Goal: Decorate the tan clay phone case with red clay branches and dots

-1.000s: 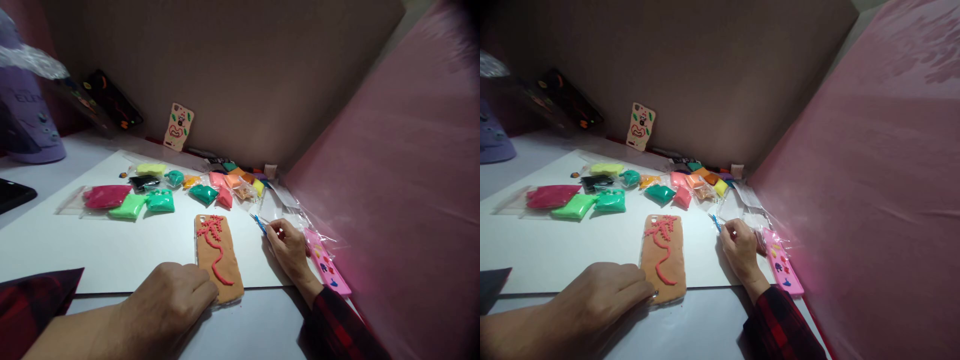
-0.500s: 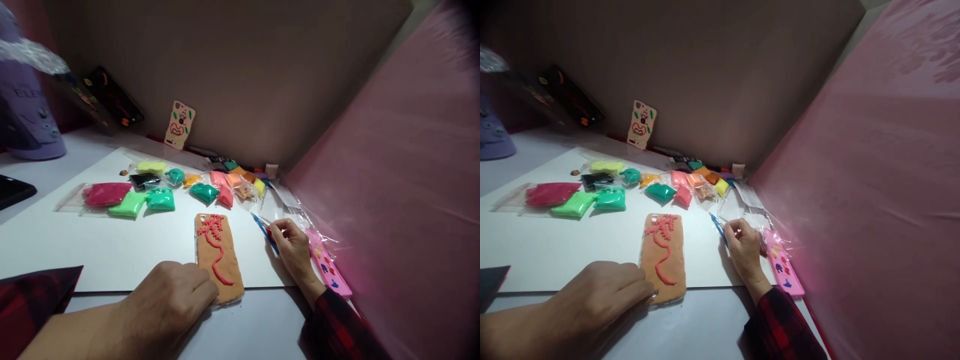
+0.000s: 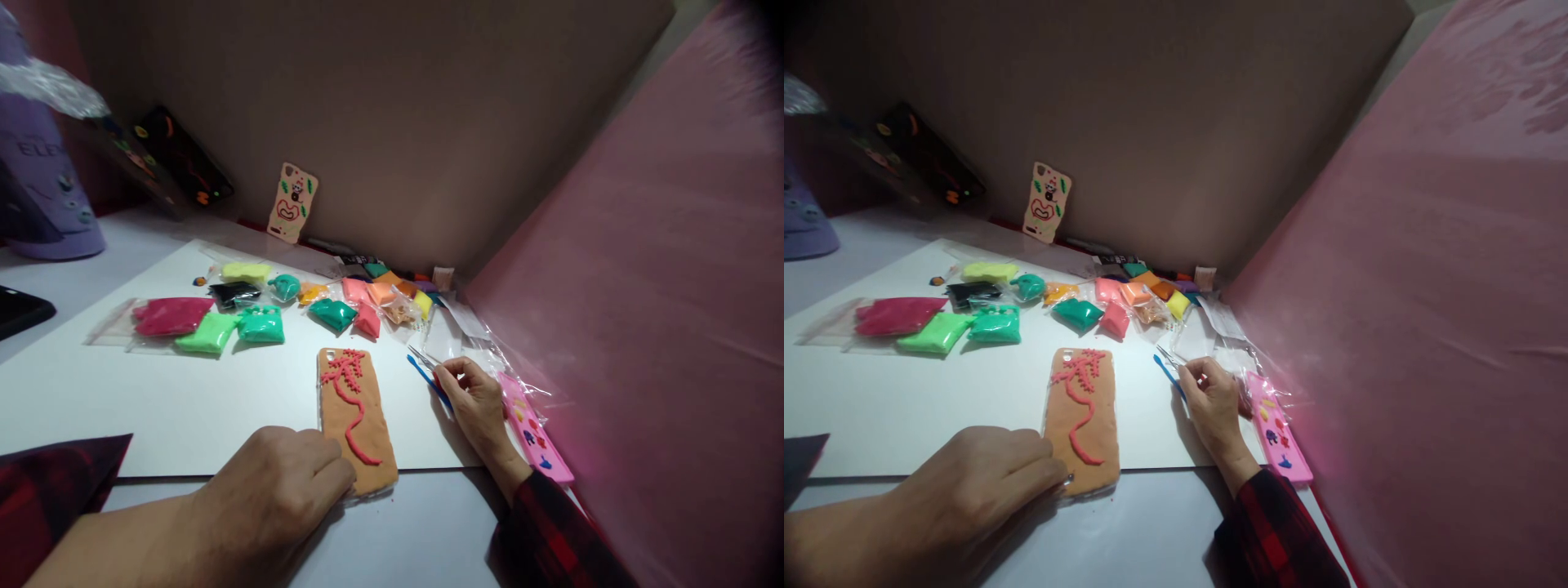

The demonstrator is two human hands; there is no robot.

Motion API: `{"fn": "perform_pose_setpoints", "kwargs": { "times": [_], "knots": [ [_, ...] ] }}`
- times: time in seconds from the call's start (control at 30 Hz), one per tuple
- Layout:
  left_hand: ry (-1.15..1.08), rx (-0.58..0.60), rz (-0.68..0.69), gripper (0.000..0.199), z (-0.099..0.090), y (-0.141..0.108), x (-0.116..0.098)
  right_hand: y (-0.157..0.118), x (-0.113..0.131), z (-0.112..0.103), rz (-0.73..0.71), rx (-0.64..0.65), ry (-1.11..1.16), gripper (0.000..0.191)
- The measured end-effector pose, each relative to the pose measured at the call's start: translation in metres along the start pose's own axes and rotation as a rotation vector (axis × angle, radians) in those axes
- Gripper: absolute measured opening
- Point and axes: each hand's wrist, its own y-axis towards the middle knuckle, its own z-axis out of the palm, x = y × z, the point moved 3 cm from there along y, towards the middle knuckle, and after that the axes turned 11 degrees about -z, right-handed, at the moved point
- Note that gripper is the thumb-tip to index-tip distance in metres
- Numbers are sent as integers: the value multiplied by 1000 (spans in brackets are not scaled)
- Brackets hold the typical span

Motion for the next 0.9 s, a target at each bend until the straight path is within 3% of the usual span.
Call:
{"fn": "perform_pose_setpoints", "kwargs": {
  "times": [0.23, 0.43, 0.67, 0.9],
  "knots": [
    [-30, 11, 4, 13, -1, 1, 0, 0, 0, 1, 6, 18, 2, 17],
    [-8, 57, -1, 17, 2, 1, -1, -2, -5, 0, 24, -51, 9, 16],
    [-33, -15, 11, 14, -2, 2, -1, -6, -10, 1, 4, -118, 82, 13],
    [-41, -26, 17, 16, -4, 4, -1, -5, -5, -3, -124, -136, 19, 7]
  ]
}}
